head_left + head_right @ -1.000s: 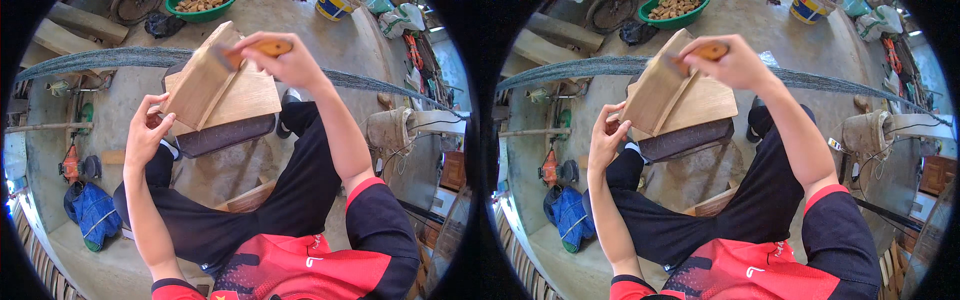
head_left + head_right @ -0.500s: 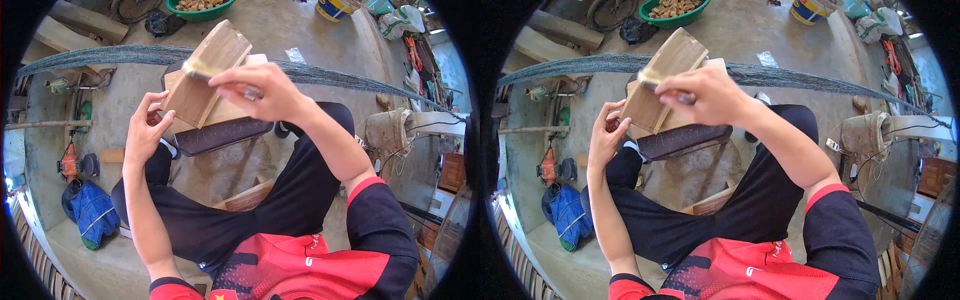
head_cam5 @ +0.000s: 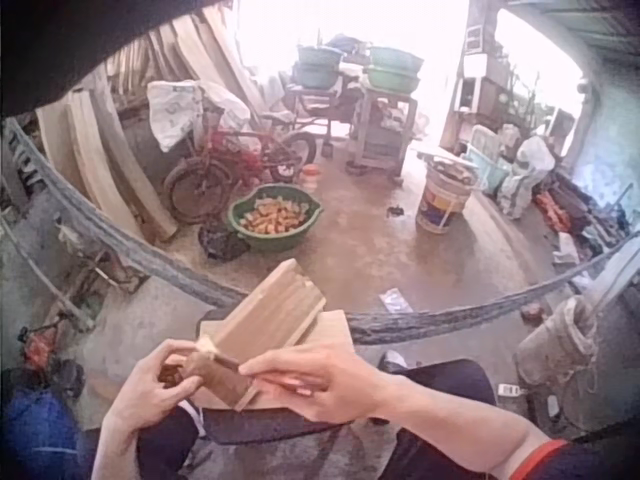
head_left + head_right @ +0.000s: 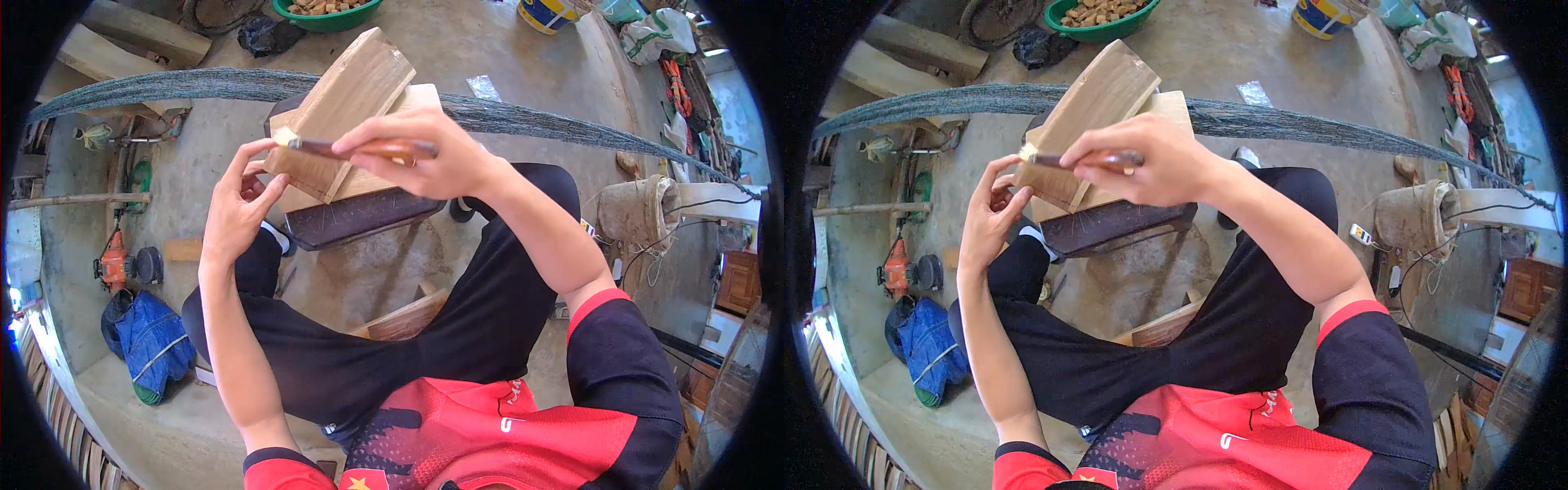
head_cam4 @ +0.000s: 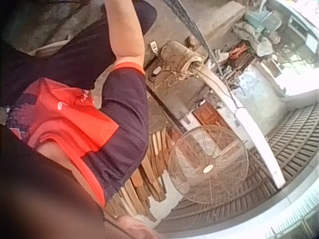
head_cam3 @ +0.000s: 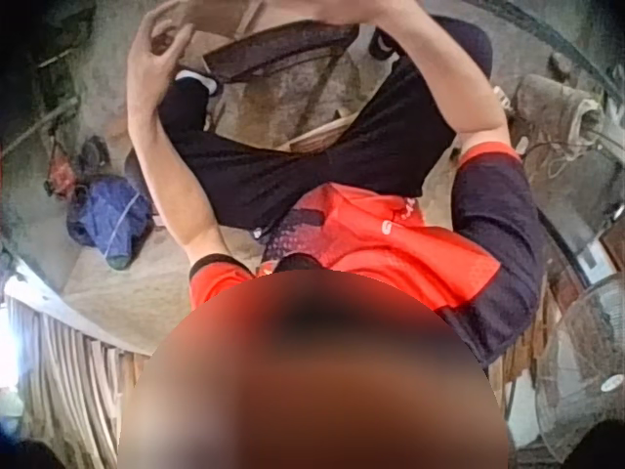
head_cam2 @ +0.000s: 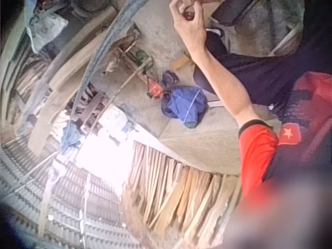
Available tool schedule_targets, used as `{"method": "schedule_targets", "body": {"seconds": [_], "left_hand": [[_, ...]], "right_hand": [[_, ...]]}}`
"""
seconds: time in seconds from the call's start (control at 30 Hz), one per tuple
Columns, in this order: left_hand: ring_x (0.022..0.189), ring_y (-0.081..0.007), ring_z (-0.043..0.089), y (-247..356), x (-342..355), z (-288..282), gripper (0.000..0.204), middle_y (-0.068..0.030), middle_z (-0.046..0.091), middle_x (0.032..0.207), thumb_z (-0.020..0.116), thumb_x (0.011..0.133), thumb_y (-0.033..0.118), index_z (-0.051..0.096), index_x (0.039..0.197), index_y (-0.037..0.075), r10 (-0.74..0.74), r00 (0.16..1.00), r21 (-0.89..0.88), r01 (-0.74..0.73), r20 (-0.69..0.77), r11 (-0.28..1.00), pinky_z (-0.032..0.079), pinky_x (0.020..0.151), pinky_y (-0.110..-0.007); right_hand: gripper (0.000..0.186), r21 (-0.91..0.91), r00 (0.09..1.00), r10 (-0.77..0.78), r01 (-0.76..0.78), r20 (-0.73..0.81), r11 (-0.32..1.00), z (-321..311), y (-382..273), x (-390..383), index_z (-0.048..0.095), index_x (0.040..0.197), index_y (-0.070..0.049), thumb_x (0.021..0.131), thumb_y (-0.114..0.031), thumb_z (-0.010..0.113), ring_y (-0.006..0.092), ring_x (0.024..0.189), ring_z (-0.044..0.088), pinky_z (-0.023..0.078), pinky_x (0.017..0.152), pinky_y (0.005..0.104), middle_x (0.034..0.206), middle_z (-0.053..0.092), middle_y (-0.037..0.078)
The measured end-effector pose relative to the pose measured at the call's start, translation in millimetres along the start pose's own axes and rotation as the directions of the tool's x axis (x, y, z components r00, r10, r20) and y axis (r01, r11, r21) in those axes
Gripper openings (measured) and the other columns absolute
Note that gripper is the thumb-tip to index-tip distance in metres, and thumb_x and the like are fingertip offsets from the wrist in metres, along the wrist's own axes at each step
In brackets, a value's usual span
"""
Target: Applying a clear finish to a wooden block using a paintbrush.
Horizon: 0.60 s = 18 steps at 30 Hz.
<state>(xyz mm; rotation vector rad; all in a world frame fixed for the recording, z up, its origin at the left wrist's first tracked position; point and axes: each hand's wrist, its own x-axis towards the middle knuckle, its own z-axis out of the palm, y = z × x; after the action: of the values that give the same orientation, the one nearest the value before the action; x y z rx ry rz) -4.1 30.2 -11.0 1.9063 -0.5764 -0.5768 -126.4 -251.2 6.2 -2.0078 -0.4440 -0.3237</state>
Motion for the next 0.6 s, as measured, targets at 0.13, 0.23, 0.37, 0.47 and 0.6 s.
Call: {"method": "schedule_targets", "body": {"seconds": [0.13,0.23,0.37,0.47,0.6], "left_hand": [[0.075,-0.0011,0.047,5.7,-0.6,-2.1,0.05,0.0023,0.064,0.098,0.074,0.1,0.011,0.057,0.147,0.012,0.033,0.998,0.065,-0.037,0.059,0.997,0.039,0.065,-0.019],[0.077,-0.0024,0.048,3.0,-0.3,-2.0,0.052,0.0014,0.064,0.098,0.073,0.099,0.012,0.056,0.148,0.012,0.074,0.995,0.044,-0.078,0.073,0.996,0.04,0.069,-0.02],[0.074,-0.0029,0.047,2.4,2.7,1.2,0.047,0.0015,0.065,0.095,0.075,0.098,0.015,0.061,0.143,0.013,0.028,0.999,-0.032,-0.028,0.015,0.999,0.039,0.067,-0.021],[0.069,-0.0027,0.043,2.5,3.6,5.7,0.044,0.0028,0.067,0.091,0.079,0.098,0.02,0.065,0.139,0.014,0.012,0.999,0.014,-0.012,-0.037,1.0,0.036,0.062,-0.021],[0.067,-0.0023,0.039,1.3,5.8,6.3,0.043,0.0035,0.068,0.089,0.081,0.098,0.023,0.067,0.138,0.015,0.061,0.996,0.065,-0.056,-0.071,0.996,0.034,0.06,-0.022]], "right_hand": [[0.023,-0.072,0.988,-0.001,0.013,0.154,0.997,5.7,-10.4,-4.2,0.074,0.119,-0.016,0.097,-0.021,0.074,0.032,0.087,0.076,0.058,0.079,0.0421,0.092,0.078,0.009],[0.022,-0.039,0.984,0.006,0.001,0.176,0.999,3.0,-9.4,-5.1,0.075,0.118,-0.016,0.097,-0.021,0.074,0.032,0.087,0.076,0.058,0.078,0.0409,0.092,0.079,0.009],[0.02,-0.001,0.966,0.057,-0.059,0.251,0.998,-3.4,-6.6,-3.8,0.077,0.117,-0.016,0.097,-0.021,0.074,0.0312,0.087,0.077,0.058,0.078,0.0404,0.094,0.08,0.01],[0.02,0.038,0.951,0.198,-0.213,0.239,0.976,-13.3,-10.8,0.0,0.078,0.117,-0.014,0.098,-0.017,0.074,0.0259,0.089,0.079,0.061,0.083,0.0362,0.099,0.082,0.009],[0.02,0.017,0.954,0.294,-0.295,0.066,0.955,-44.5,11.8,3.1,0.078,0.122,-0.006,0.103,-0.009,0.072,0.0115,0.087,0.072,0.06,0.085,0.0289,0.101,0.08,0.003]]}}
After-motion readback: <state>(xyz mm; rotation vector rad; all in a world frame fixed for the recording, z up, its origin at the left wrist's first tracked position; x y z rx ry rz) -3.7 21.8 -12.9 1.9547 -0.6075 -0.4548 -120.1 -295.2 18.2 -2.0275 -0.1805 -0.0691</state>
